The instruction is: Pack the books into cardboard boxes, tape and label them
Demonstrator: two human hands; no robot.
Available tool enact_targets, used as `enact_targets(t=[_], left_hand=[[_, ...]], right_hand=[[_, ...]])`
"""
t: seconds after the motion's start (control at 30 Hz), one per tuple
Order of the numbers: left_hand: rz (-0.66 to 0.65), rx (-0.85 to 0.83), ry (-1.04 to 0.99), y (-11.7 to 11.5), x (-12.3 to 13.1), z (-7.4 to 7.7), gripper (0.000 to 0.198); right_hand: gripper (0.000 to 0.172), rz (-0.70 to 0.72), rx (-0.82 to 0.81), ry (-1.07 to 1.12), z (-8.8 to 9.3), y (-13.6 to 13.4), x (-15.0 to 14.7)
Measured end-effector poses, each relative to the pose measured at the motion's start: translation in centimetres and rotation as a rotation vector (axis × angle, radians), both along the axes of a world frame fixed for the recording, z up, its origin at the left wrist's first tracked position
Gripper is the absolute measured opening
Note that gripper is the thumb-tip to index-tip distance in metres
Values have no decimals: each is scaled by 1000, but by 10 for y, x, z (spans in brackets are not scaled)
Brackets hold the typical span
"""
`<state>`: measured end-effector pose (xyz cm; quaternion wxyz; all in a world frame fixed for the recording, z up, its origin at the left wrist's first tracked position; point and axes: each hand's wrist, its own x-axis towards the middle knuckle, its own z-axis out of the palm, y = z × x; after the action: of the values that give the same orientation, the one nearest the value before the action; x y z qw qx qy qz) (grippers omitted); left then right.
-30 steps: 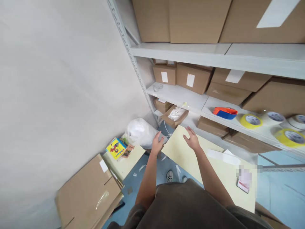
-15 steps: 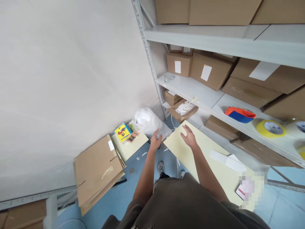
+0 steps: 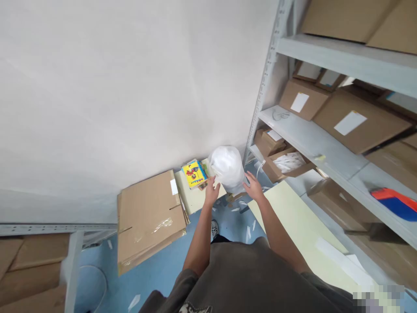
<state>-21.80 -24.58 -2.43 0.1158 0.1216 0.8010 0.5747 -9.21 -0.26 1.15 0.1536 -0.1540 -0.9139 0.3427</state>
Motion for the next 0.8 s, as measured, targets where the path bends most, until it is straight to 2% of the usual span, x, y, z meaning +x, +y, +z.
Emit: enact_targets(t=[0.13,0.23,0.33,0.4,0.53,0.63,0.7,0.8], left_hand=[[121,16,-55,-57,-59,-18,62],[184,0,-95,-97,-99,-34,62],[228,-7,-115,-126,-129,-54,64],[253,4,-154,-137,-142,-70,68],[317,-34,-292,-143,-149,-101,85],[344,-84,-400,-147,-150,-116,93],[354,-89,-483,-154,-153,-123,89],[336,-49,-569,-169,-161,-128,66]], right_hand=[[60,82,20,-53,-11,-52,-82],[61,133,19,-87,-26,-88,-139],[62,162,16,-153,-48,-120,-184],[63,183,16,-212,-66,-138,-208],[66,255,28,-344,-98,-167,-241],[64,325,72,-531,-115,-186,-256],[60,383,120,-635,-122,-200,-261],[55,495,192,-670,-128,-223,-266]])
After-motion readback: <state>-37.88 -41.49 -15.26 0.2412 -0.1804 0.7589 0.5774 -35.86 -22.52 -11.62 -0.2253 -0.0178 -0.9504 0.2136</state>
